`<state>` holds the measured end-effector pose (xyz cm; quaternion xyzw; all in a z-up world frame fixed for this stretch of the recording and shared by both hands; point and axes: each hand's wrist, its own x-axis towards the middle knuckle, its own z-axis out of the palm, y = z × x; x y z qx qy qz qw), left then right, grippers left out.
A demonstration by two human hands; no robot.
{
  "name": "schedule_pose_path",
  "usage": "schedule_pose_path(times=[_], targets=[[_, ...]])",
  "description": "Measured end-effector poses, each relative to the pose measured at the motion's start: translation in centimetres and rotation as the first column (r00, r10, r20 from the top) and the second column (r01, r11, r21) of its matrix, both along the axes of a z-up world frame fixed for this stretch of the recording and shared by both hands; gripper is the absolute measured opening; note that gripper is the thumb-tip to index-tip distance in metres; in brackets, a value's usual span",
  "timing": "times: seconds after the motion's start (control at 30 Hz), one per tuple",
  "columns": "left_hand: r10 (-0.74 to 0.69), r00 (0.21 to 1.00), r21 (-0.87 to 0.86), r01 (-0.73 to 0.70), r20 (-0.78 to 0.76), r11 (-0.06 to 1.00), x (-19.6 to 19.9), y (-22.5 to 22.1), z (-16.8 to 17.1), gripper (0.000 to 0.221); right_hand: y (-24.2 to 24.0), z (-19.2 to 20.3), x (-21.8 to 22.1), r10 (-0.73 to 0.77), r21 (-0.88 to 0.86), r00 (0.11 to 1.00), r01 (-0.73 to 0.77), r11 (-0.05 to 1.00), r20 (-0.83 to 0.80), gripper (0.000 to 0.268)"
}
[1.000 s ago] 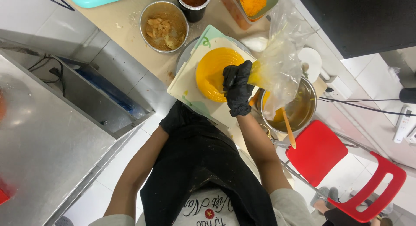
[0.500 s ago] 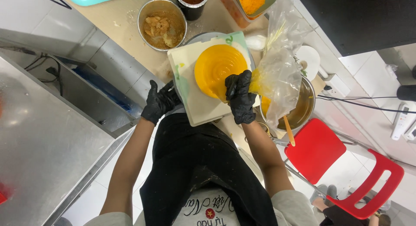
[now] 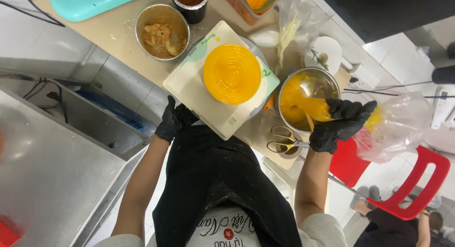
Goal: Filling a piping bag with mango puree and applying it to a cake, then adding toppings.
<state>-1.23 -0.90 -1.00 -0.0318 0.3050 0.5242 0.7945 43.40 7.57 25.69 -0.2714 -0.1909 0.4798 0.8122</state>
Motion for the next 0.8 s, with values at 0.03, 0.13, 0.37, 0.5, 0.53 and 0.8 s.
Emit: schedule_pose_path(times=[0.03,0.13,0.37,0.5,0.53,0.8], targets=[[-0.011,0.997,-0.036,0.014,0.073,0.999,-0.5,0.3,-0.1,0.096,-1.0,0.3,0.7,-0.198,-0.071,0.975,0.191,0.979,-0.102,0.035],[0.044,0.984,-0.116,-0.024,0.175,0.993,-1.4,1.9,0.5,0.096,-4.0,-9.6,7.3,-0.176,-0.044,0.933,0.2,0.979,0.315,0.057],[0.004,0.982,-0.144,0.024,0.191,0.989,-4.1,2.8,-1.7,0.091,-8.8,-15.6,7.7,-0.328,-0.239,0.859,0.44,0.866,0.393,0.064],[-0.084,0.906,0.003,0.091,0.414,0.996,-3.6,3.2,-1.0,0.089,-10.8,-16.0,8.0,-0.325,-0.266,0.878,0.426,0.865,0.352,0.057],[-0.063,0.913,-0.026,0.081,0.403,0.996,-2.9,3.5,0.8,0.088,-11.2,-16.0,8.0,-0.298,-0.241,0.898,0.383,0.892,0.325,0.058],[-0.001,0.992,-0.254,0.035,0.13,0.966,-1.1,3.7,3.1,0.081,-10.4,-15.4,9.0,-0.534,-0.123,0.83,0.553,0.824,0.159,0.063]])
